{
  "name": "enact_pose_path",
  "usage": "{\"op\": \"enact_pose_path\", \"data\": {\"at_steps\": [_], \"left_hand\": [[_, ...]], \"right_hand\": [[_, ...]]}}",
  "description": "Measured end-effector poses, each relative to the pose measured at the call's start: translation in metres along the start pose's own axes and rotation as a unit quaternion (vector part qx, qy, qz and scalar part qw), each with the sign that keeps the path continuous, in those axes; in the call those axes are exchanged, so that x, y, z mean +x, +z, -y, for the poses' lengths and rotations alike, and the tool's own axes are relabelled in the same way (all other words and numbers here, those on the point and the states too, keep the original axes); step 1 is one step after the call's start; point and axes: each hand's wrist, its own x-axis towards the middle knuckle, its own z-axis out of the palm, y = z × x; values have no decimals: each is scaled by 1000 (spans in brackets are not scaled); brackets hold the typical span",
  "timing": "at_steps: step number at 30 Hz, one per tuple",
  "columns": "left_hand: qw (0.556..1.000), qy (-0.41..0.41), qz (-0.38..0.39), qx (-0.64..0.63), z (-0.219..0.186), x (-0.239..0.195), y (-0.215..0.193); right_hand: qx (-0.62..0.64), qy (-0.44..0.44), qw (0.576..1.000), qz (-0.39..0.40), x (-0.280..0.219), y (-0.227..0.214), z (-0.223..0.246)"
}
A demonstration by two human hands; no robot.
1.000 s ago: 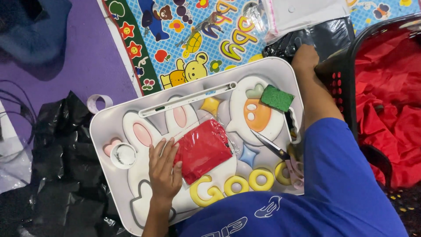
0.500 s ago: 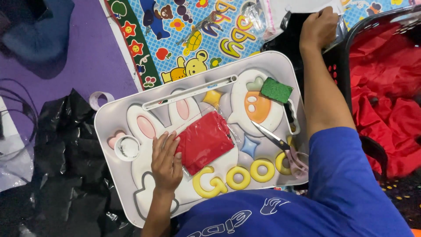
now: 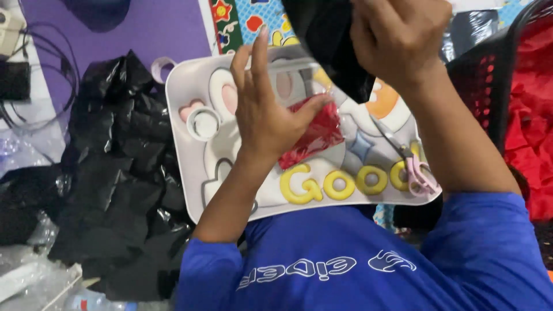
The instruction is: The person folds a red fabric item with a black elastic edge, using pink scissors to trim a small piece of the elastic. They then fold the item into a compact square, place it into a clear plastic bag, and put the bag into a black shipping pouch.
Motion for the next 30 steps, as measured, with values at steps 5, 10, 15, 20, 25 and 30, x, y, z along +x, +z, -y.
{"op": "enact_pose_path", "data": {"at_steps": [5,10,15,20,25,30], "left_hand": [[991,-72,-64,-93,17,-25,-4],[974,-103,-194,-61,67,-60,-16],[953,-210,-217,-34,110,-92,-30],[934,-272,-219,-76,124,-102,-33],[870,-317,-245,-286,132,-105,-30],[910,-280,-210,-221,115,-105,-26]], "right_hand": [[193,-7,981,31,9,-4,80],[447,132,875,127,-20,14,104],[346,88,865,353,-59,42,88],[193,25,845,498,-72,52,83],[103,-2,817,567,-76,32,83],[155,59,828,535,-89,-10,84]]}}
